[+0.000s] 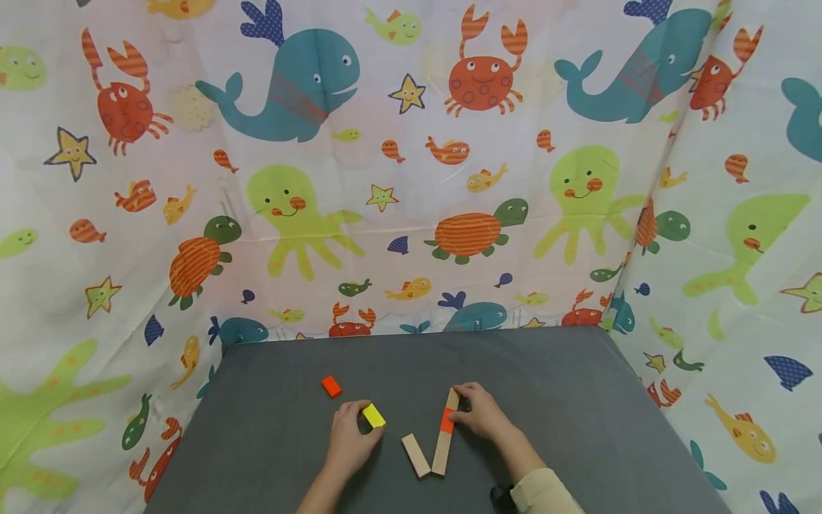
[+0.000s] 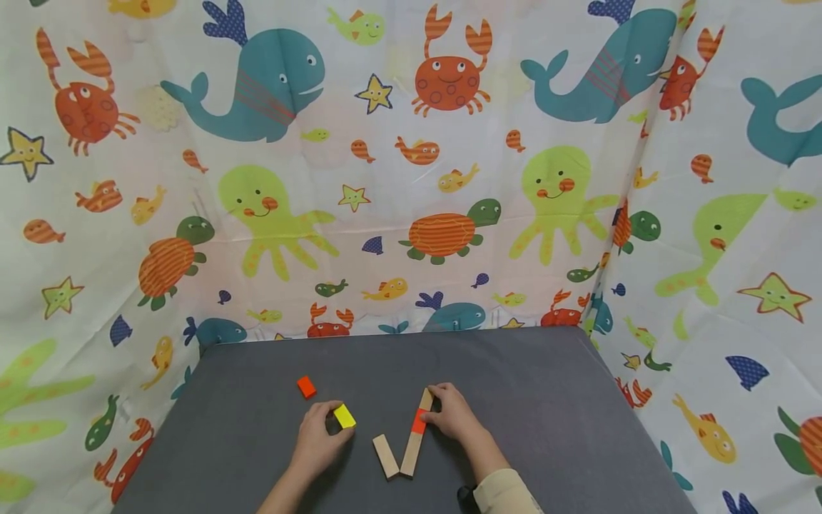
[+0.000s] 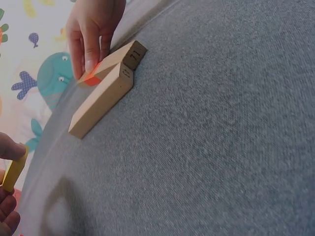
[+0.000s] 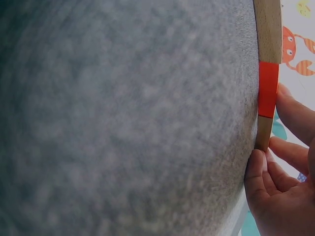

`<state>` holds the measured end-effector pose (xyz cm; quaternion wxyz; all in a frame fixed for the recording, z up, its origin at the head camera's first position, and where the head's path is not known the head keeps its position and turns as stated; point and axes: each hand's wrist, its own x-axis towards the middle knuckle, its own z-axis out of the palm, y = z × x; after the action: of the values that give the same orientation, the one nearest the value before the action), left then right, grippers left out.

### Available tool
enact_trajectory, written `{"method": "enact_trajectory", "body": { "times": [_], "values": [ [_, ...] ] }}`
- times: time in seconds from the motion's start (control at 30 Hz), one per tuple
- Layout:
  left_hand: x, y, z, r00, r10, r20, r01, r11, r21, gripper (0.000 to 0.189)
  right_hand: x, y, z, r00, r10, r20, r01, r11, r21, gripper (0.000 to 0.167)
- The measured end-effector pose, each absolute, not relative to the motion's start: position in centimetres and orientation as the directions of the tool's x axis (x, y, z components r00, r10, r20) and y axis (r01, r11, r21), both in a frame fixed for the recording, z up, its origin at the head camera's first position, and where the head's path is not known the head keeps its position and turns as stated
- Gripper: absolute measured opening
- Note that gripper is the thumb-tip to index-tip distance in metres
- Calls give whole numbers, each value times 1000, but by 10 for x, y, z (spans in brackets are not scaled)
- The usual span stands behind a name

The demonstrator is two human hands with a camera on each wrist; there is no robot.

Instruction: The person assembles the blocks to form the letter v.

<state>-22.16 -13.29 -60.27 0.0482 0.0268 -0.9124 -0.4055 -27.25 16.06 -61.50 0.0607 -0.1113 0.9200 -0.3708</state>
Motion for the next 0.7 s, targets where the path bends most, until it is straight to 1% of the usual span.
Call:
{"method": "enact_trajectory", "body": {
  "times": [0.13,0.37,0.7],
  "values": [
    [-224,-130,-603,-994,-84,73,-3,678,735,52,-273,160,-616,-968,-249,-28,-162,706,-690,65],
    [-227,-125,-603,-996,-85,34,-31,661,750,53,-273,161,-616,-969,-248,-25,-162,704,-692,65],
    [-230,-116,-605,-998,-59,27,-19,656,754,53,-274,161,-617,-969,-245,-21,-163,705,-690,65]
  ]
}}
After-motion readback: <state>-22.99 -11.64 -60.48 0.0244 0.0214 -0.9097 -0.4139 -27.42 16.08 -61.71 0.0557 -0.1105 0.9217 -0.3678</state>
